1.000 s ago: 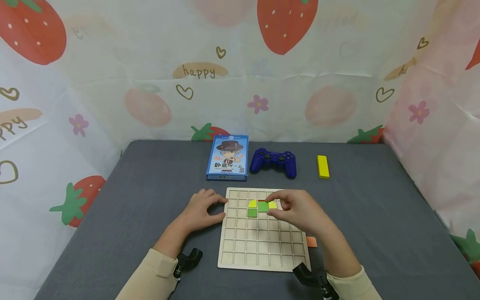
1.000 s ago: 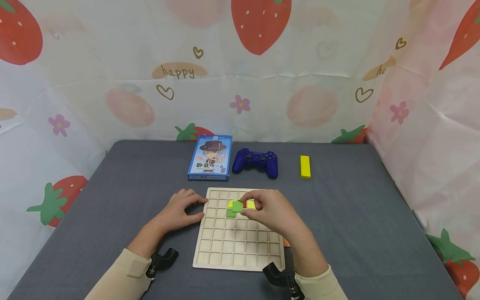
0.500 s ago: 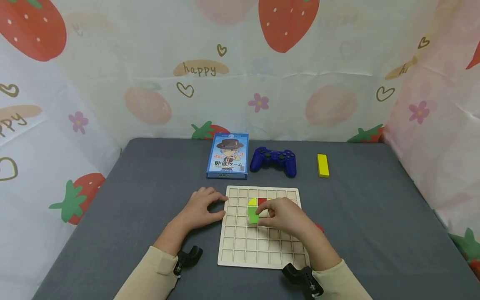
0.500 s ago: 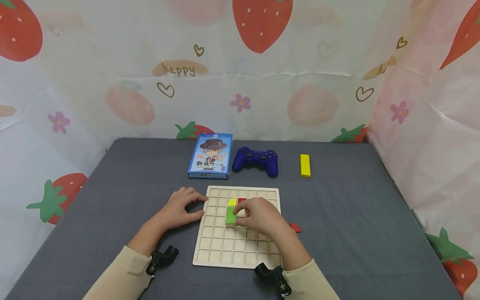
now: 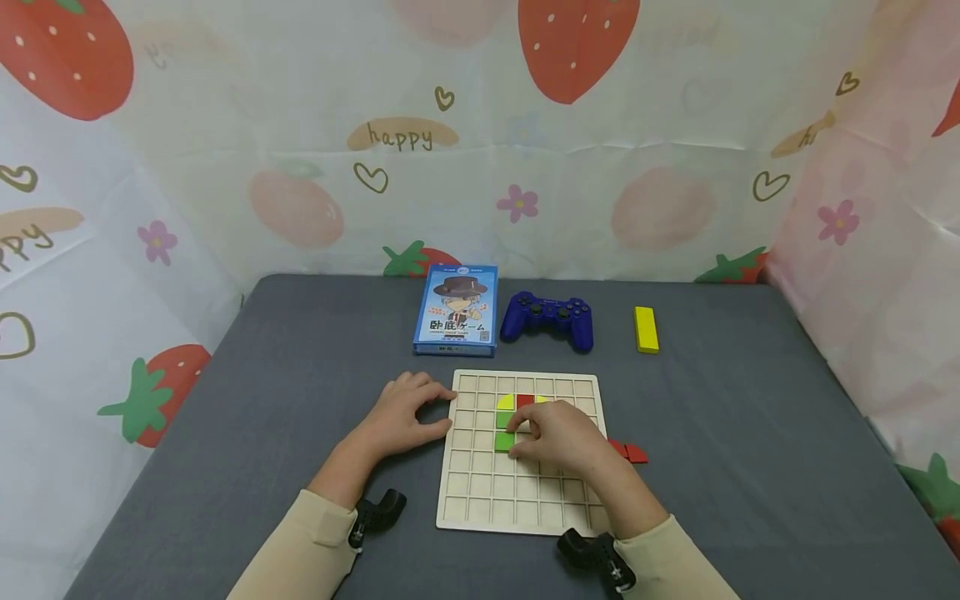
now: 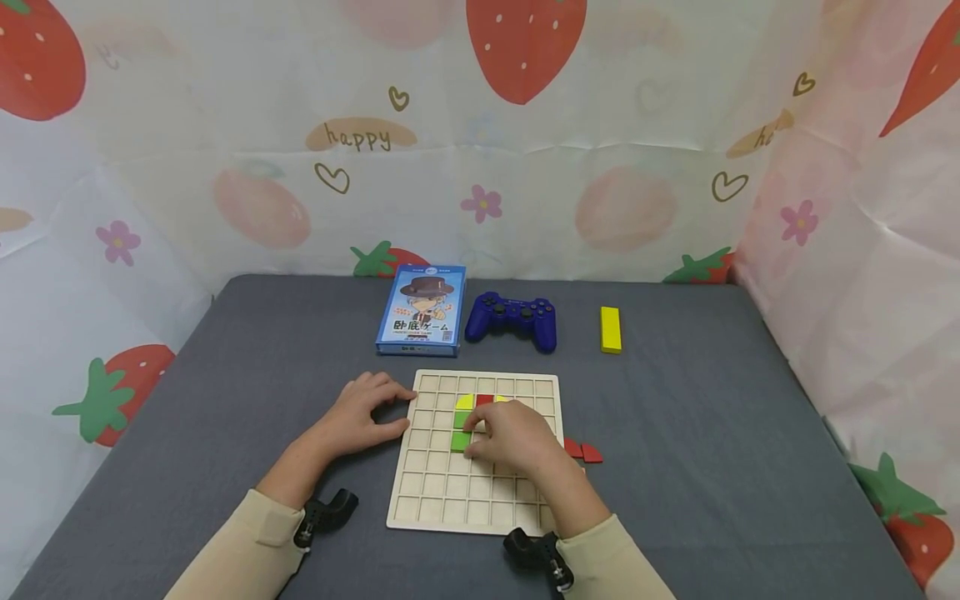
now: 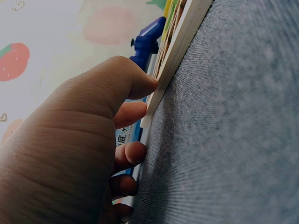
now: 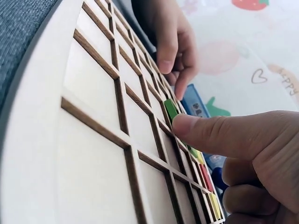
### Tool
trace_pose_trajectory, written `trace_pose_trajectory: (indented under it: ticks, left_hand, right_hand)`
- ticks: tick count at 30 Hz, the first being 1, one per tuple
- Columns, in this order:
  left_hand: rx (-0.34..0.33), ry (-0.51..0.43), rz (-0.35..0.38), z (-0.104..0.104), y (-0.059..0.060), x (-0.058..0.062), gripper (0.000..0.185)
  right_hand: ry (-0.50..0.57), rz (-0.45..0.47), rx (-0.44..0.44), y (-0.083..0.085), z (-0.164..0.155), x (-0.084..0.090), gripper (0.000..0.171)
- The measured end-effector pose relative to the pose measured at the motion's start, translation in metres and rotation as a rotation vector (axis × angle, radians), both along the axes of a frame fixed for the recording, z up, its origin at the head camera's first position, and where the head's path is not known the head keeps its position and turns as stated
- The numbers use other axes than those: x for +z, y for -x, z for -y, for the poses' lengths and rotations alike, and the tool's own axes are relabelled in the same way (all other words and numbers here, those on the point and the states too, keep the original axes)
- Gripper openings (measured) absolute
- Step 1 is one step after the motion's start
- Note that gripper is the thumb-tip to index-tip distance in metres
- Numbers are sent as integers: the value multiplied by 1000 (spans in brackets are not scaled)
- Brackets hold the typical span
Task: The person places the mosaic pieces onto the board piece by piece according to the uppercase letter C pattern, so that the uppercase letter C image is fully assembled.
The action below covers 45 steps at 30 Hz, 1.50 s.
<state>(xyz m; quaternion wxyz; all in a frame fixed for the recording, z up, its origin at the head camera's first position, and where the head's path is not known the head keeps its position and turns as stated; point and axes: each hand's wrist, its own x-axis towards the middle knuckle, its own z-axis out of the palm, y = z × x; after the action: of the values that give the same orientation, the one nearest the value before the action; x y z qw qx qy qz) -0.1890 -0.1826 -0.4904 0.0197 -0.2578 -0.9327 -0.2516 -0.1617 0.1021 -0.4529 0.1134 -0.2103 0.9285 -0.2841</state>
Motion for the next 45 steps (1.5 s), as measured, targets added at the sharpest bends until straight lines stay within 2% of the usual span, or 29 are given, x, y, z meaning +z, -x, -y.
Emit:
trace_pose_trajectory:
  ticks: [6,9,14,20,25,31,38,45]
  left_hand:
    - [-2,-3,-5,0,1,0,37]
    - [-1,-3,-5,0,0,0,37]
    - [-2,2,-11,0,1,-1,36]
    - [-4,-3,-1,0,0,-2,37]
    - [-8,-7,-10,0,-1,-2,36]
    - [-9,-12,-18,1,0,-2,36]
    - [-5,-11,-13,1,0,-2,36]
    - [-1,-8,-7,0,0,0,36]
  right_hand:
    - [11,-29,15,-1,2,1,6]
    - [7,-26,29,-2,3,3,5]
    - [29,15,18,-5,-1,11,8]
    - [133,61,-19,-5,-18,26,15]
    - [203,82,-60,-3,-34,38,18]
    - [235,72,-93,0,-54,51,24]
    - [276,130,-138,7,-79,53,29]
    - [253,189,-172,12,-101,51,32]
